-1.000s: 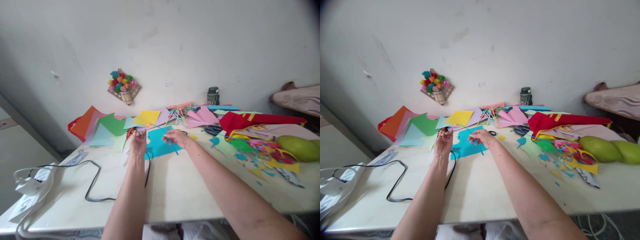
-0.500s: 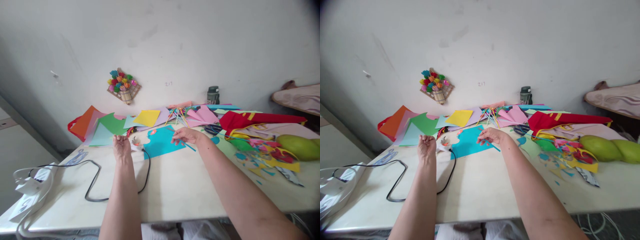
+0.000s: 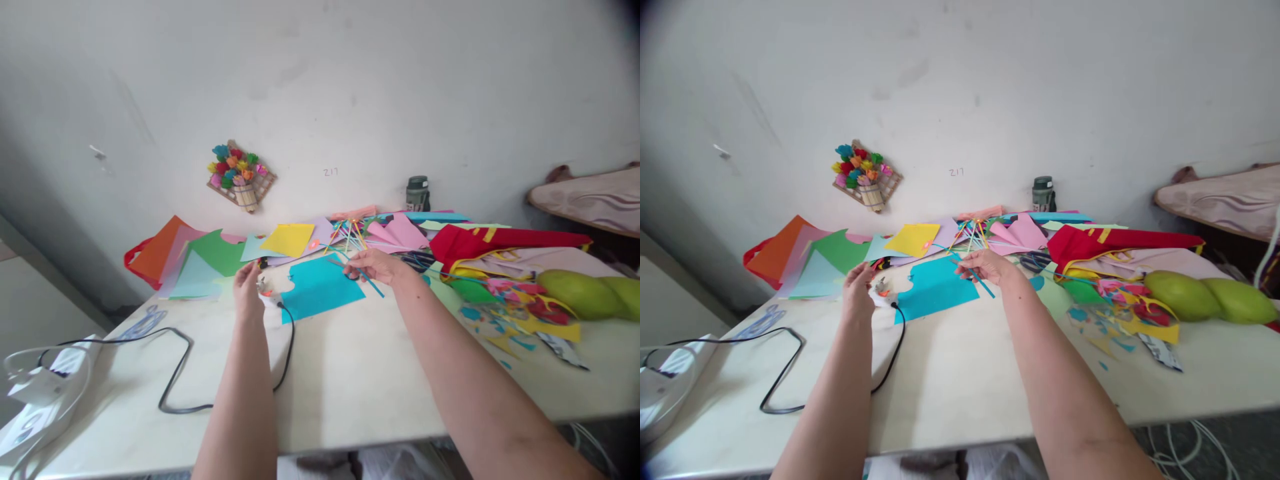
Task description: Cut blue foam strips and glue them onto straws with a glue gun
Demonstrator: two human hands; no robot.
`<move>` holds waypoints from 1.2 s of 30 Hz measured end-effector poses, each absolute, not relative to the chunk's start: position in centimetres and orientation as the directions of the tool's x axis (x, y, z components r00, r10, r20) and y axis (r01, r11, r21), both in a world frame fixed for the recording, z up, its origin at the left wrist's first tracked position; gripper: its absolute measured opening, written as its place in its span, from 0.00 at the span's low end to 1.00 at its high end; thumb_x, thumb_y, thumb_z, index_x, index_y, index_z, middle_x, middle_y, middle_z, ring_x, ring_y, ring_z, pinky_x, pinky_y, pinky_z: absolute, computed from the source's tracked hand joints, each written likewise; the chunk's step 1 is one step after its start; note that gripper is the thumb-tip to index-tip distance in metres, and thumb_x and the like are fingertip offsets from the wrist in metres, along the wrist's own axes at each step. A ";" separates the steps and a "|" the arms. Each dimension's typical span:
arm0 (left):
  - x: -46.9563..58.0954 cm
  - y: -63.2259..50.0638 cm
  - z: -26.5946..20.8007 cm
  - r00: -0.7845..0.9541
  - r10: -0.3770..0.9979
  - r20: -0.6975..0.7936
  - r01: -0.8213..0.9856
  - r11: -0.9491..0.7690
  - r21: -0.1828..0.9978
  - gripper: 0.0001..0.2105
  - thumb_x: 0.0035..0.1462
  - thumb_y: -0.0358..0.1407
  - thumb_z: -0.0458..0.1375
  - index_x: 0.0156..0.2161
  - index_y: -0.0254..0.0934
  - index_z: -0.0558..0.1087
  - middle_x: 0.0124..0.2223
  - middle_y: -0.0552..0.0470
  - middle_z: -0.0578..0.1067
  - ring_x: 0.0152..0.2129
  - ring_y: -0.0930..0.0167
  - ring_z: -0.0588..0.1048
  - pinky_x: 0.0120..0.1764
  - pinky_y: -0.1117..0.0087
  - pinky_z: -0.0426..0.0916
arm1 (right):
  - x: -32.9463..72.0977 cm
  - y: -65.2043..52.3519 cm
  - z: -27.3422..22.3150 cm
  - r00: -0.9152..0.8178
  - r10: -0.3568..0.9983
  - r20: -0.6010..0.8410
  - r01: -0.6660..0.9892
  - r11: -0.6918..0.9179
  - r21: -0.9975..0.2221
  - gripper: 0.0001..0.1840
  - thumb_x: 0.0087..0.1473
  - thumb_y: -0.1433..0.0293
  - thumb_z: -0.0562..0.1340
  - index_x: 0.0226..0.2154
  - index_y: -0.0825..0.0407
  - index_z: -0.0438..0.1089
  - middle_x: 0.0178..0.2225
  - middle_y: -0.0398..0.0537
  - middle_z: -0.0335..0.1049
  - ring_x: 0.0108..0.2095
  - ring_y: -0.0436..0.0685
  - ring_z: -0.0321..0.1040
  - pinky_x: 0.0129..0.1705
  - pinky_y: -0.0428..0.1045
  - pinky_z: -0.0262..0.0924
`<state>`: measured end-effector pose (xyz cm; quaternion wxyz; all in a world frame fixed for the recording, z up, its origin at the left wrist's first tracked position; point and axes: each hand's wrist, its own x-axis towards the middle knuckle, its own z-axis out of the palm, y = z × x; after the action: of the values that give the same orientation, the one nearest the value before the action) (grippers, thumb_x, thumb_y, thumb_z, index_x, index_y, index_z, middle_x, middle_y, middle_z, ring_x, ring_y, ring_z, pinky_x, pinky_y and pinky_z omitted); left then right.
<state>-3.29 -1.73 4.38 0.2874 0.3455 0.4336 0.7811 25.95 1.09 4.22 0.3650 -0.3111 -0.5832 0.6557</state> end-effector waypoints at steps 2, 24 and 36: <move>-2.2 -1.8 4.1 -0.424 0.862 0.280 -0.157 -0.374 0.914 0.17 0.36 0.33 0.61 0.37 0.36 0.69 0.31 0.56 0.70 0.17 0.84 0.60 0.20 0.79 0.52 | 25.4 0.8 4.5 -0.570 0.822 0.002 -0.070 -0.046 -0.997 0.09 0.41 0.69 0.64 0.27 0.58 0.69 0.28 0.50 0.71 0.24 0.48 0.67 0.19 0.41 0.57; 0.6 -2.8 3.7 0.108 0.972 0.209 -0.309 -0.167 0.936 0.11 0.38 0.35 0.62 0.27 0.29 0.69 0.19 0.56 0.64 0.15 0.82 0.60 0.19 0.78 0.53 | 23.2 -0.1 4.0 -0.695 0.719 -0.023 -0.025 -0.055 -0.998 0.20 0.47 0.59 0.59 0.39 0.57 0.65 0.28 0.51 0.71 0.17 0.45 0.62 0.18 0.42 0.57; 2.7 -3.0 3.1 0.181 0.977 0.109 0.120 -0.132 0.984 0.11 0.41 0.39 0.59 0.23 0.31 0.66 0.16 0.59 0.59 0.11 0.83 0.53 0.16 0.78 0.44 | 19.4 -0.6 3.7 -0.517 0.855 0.028 0.069 0.075 -0.995 0.20 0.42 0.55 0.60 0.27 0.57 0.67 0.19 0.44 0.68 0.12 0.42 0.55 0.11 0.39 0.46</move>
<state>2.74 -2.95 3.09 0.4764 0.6030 0.4549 0.4501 19.42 -0.57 3.75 0.3389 -0.3555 -0.6501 0.5798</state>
